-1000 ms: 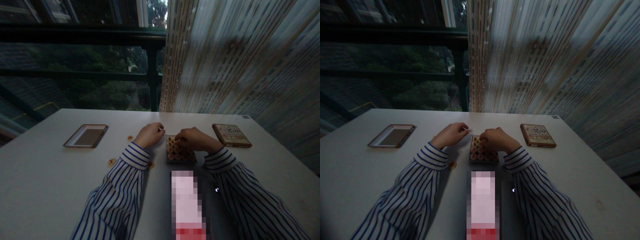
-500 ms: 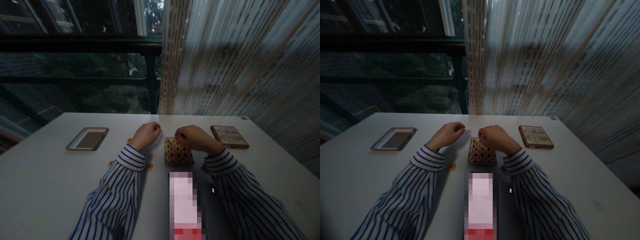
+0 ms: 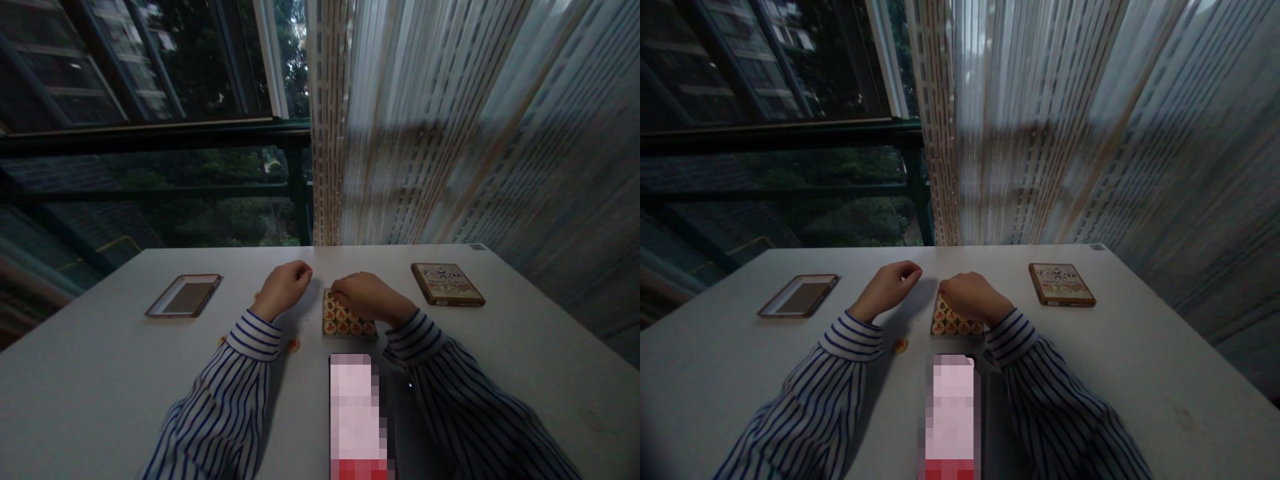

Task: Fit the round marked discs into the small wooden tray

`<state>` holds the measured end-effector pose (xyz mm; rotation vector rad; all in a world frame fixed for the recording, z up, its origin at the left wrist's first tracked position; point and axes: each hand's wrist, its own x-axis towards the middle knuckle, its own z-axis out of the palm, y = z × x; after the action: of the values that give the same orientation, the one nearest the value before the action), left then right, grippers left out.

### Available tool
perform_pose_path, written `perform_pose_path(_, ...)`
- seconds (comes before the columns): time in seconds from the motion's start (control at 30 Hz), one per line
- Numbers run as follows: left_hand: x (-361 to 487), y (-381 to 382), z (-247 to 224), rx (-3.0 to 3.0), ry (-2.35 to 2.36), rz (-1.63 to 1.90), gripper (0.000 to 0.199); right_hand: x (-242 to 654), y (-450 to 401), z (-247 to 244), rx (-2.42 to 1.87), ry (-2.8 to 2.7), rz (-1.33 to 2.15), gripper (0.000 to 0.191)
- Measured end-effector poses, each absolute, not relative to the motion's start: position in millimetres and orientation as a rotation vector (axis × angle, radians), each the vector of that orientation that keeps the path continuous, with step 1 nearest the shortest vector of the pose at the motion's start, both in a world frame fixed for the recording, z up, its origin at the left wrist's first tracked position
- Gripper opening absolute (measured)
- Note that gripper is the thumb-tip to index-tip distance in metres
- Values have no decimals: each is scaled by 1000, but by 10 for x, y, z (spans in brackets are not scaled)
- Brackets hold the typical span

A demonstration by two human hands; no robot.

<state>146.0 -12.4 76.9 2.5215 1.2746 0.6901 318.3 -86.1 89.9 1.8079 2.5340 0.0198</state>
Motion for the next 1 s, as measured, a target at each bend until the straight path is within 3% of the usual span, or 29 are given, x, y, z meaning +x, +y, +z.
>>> perform_pose_path(0.37, 1124, -414, 473, 2391, 1219, 720, 25, 3134, -850, 828, 1772, 2574, 69, 34)
perform_pose_path(0.6, 934, -493, 400, 2398, 1034, 561, 23, 3065, -853, 794, 1689, 2634, 19, 30)
perform_pose_path(1.0, 833, -500, 300, 2511, 937, 195, 39, 2966, -970, 702, 1529, 2690, -177, 28)
